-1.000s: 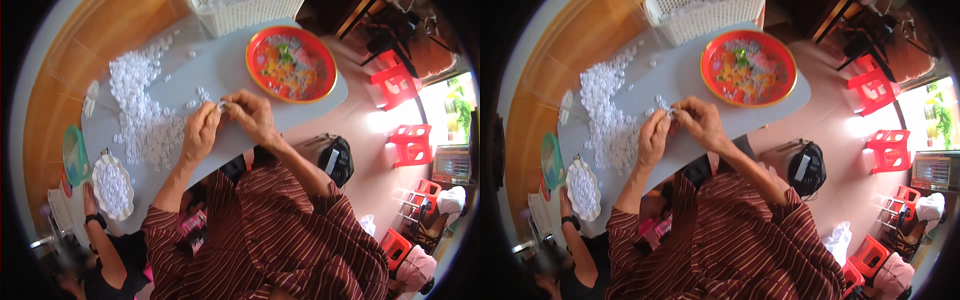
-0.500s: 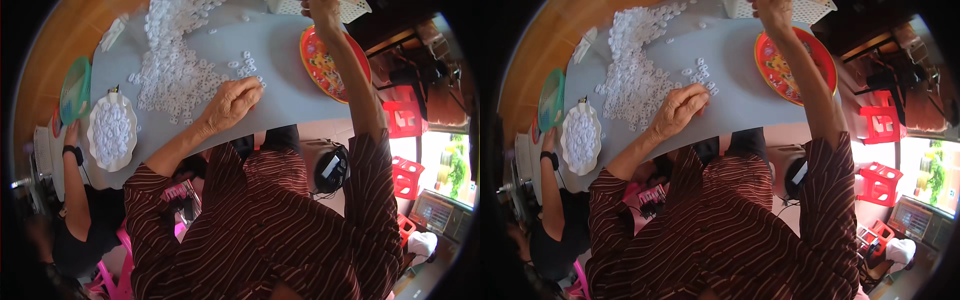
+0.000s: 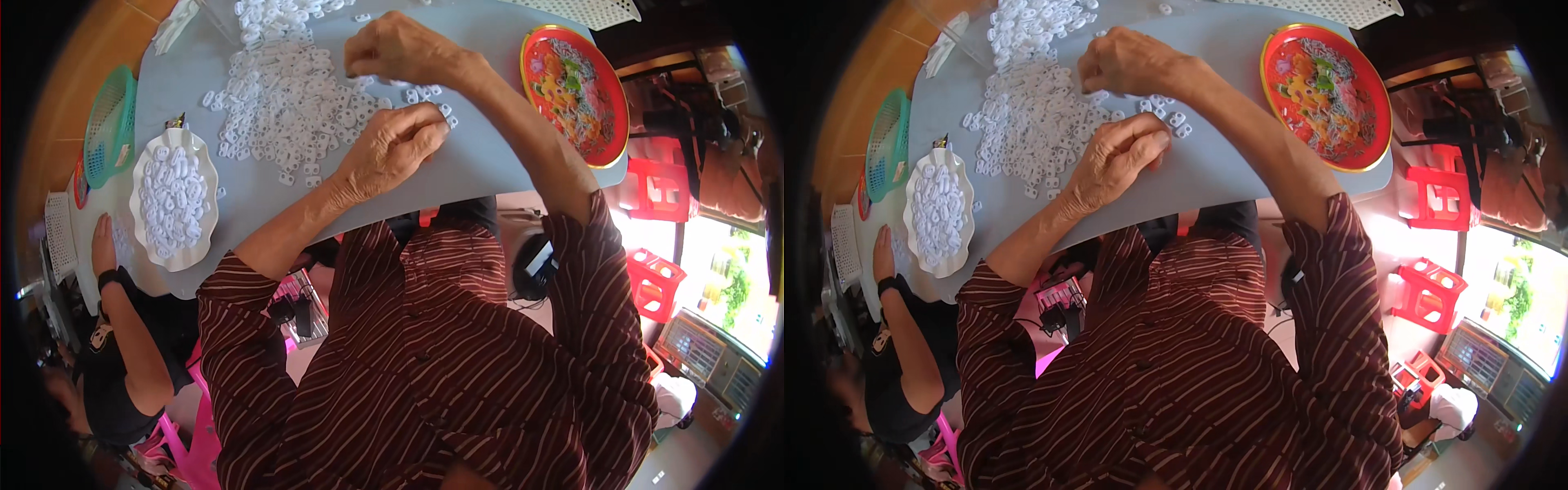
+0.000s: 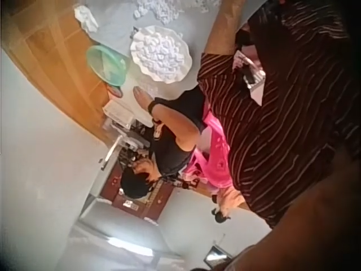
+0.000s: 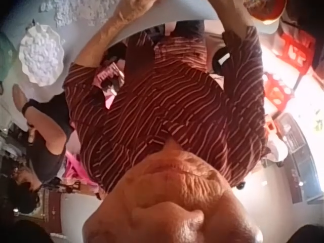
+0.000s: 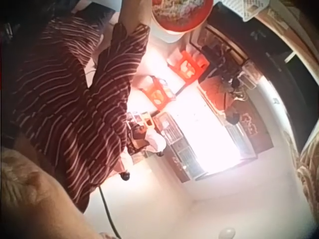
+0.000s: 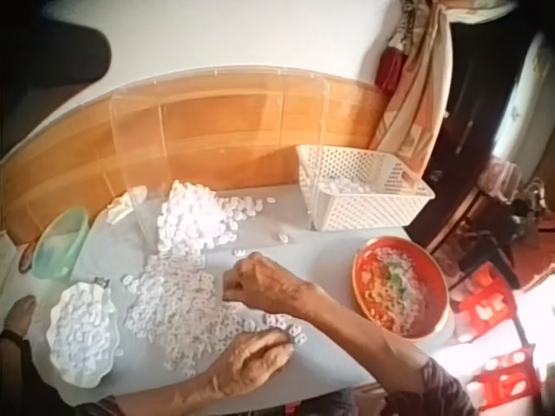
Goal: Assembling small white plastic components by hand at a table.
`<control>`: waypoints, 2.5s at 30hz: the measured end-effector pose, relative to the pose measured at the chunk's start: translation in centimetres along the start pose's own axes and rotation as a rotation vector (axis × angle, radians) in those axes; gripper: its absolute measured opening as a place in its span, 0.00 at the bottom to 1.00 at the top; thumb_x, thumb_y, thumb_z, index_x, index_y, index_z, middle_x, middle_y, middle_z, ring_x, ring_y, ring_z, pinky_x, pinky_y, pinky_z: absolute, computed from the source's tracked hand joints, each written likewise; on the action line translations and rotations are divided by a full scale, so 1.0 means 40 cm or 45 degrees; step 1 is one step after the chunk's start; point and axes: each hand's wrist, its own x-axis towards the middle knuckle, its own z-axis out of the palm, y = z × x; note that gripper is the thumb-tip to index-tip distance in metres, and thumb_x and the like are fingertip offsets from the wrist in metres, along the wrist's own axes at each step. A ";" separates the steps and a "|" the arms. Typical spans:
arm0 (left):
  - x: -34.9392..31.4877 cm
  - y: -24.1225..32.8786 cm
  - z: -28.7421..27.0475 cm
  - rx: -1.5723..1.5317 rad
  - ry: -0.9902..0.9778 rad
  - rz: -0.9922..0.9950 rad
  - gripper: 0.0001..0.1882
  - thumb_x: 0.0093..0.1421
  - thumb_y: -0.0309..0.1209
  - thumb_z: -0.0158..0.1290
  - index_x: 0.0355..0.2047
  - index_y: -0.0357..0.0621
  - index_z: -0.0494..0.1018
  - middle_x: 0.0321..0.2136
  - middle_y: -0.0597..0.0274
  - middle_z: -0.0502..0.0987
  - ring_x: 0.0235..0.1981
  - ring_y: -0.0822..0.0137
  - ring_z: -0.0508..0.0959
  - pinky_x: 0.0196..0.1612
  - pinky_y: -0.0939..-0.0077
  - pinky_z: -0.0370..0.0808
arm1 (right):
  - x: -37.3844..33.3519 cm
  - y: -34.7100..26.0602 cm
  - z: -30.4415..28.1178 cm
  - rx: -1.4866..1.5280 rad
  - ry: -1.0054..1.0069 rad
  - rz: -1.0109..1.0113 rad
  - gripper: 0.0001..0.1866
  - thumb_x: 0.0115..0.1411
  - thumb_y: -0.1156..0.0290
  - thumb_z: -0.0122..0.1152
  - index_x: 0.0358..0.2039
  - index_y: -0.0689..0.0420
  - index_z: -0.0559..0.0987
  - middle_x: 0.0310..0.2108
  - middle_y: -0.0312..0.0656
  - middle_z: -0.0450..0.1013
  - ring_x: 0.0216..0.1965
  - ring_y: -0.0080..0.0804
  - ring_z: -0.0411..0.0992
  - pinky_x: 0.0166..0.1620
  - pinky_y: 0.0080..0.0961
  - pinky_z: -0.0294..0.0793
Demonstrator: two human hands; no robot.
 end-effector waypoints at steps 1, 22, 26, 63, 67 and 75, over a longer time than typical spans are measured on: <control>0.005 0.002 0.001 -0.018 0.003 -0.017 0.12 0.62 0.34 0.46 0.26 0.37 0.67 0.15 0.64 0.67 0.18 0.73 0.67 0.25 0.75 0.67 | -0.008 0.002 -0.019 0.006 -0.073 0.074 0.07 0.50 0.69 0.60 0.28 0.58 0.80 0.20 0.45 0.74 0.23 0.40 0.73 0.35 0.30 0.74; 0.003 -0.015 0.002 0.002 -0.030 -0.073 0.13 0.62 0.37 0.47 0.29 0.38 0.71 0.18 0.66 0.70 0.21 0.75 0.68 0.27 0.78 0.66 | -0.126 0.001 0.011 -0.132 0.115 0.016 0.05 0.51 0.71 0.59 0.27 0.59 0.80 0.24 0.39 0.71 0.27 0.39 0.72 0.34 0.33 0.71; 0.001 -0.005 -0.005 0.045 -0.082 -0.130 0.14 0.62 0.37 0.47 0.30 0.37 0.72 0.21 0.65 0.72 0.22 0.74 0.70 0.30 0.79 0.68 | -0.117 -0.005 0.005 -0.252 0.027 0.011 0.06 0.51 0.71 0.60 0.25 0.60 0.79 0.24 0.39 0.72 0.27 0.38 0.72 0.34 0.32 0.71; 0.055 0.020 -0.051 -0.064 0.239 -0.061 0.11 0.61 0.33 0.50 0.36 0.37 0.74 0.24 0.66 0.76 0.26 0.79 0.72 0.31 0.86 0.67 | -0.274 -0.011 0.011 0.856 0.453 0.377 0.10 0.55 0.68 0.63 0.34 0.60 0.81 0.27 0.35 0.76 0.31 0.18 0.71 0.37 0.18 0.72; 0.070 0.035 -0.045 0.080 0.221 -0.086 0.11 0.61 0.32 0.50 0.36 0.36 0.74 0.25 0.65 0.76 0.28 0.80 0.73 0.33 0.85 0.69 | -0.287 -0.016 0.001 0.869 0.569 0.430 0.12 0.54 0.64 0.61 0.31 0.59 0.82 0.24 0.38 0.76 0.27 0.21 0.71 0.35 0.22 0.71; 0.059 0.019 -0.016 -0.288 0.259 -0.151 0.10 0.61 0.28 0.50 0.38 0.34 0.73 0.27 0.65 0.75 0.28 0.79 0.71 0.36 0.86 0.68 | -0.289 -0.059 -0.020 0.637 0.643 0.403 0.09 0.54 0.68 0.60 0.30 0.62 0.80 0.21 0.39 0.75 0.25 0.19 0.70 0.32 0.20 0.71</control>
